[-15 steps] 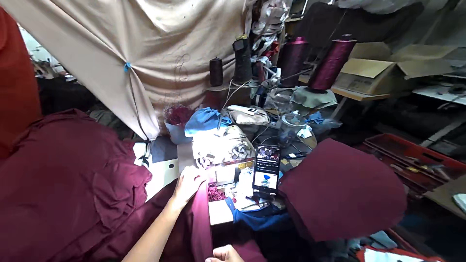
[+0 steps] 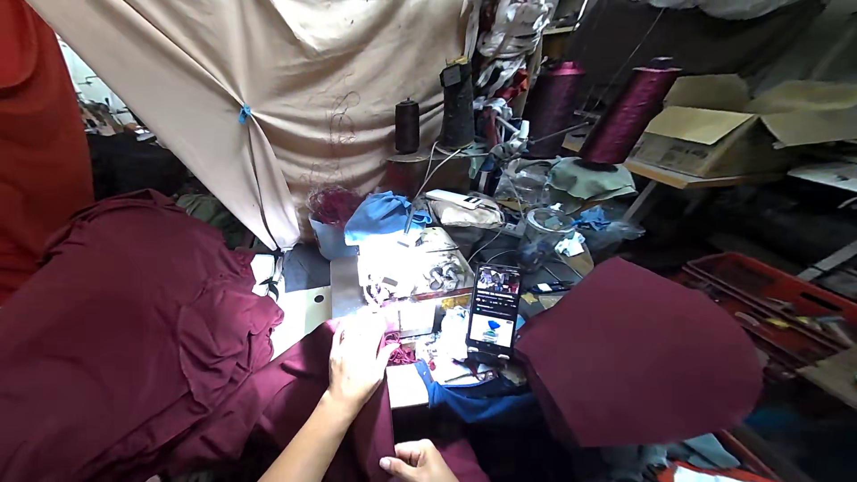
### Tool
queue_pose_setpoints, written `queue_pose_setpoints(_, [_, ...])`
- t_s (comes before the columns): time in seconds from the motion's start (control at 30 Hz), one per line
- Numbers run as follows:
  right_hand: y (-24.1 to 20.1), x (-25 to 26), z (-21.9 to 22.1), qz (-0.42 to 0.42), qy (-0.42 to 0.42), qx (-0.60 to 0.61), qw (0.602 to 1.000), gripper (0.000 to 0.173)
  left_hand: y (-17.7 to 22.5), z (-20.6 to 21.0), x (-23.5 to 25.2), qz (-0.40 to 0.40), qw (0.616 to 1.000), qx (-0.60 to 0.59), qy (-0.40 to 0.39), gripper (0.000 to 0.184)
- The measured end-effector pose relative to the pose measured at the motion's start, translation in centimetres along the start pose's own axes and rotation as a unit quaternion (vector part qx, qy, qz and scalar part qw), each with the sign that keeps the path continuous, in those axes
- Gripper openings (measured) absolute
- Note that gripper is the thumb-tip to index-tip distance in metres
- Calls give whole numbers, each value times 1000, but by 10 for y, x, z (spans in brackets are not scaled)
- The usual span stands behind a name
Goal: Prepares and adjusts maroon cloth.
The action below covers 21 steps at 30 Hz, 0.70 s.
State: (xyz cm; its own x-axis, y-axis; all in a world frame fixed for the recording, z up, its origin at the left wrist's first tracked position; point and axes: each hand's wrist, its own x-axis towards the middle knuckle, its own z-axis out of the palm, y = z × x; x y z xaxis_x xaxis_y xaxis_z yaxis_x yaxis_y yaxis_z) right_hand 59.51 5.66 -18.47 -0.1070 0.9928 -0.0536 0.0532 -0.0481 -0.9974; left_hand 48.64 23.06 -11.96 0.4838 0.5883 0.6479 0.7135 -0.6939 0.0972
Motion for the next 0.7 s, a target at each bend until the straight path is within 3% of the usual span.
queue_pose_setpoints(0.33, [-3, 15, -1, -41, 45, 0, 998, 24, -8, -1, 11, -4, 998, -11, -64, 45])
queue_pose_setpoints(0.53, [-26, 63, -12, 11, 125, 65, 990, 23, -4, -7, -1, 7, 1000, -4, -9, 48])
queue_pose_setpoints(0.7, [-47, 105, -25, -44, 153, -1, 987, 18, 1, -11, -4, 8, 1000, 6, -7, 48])
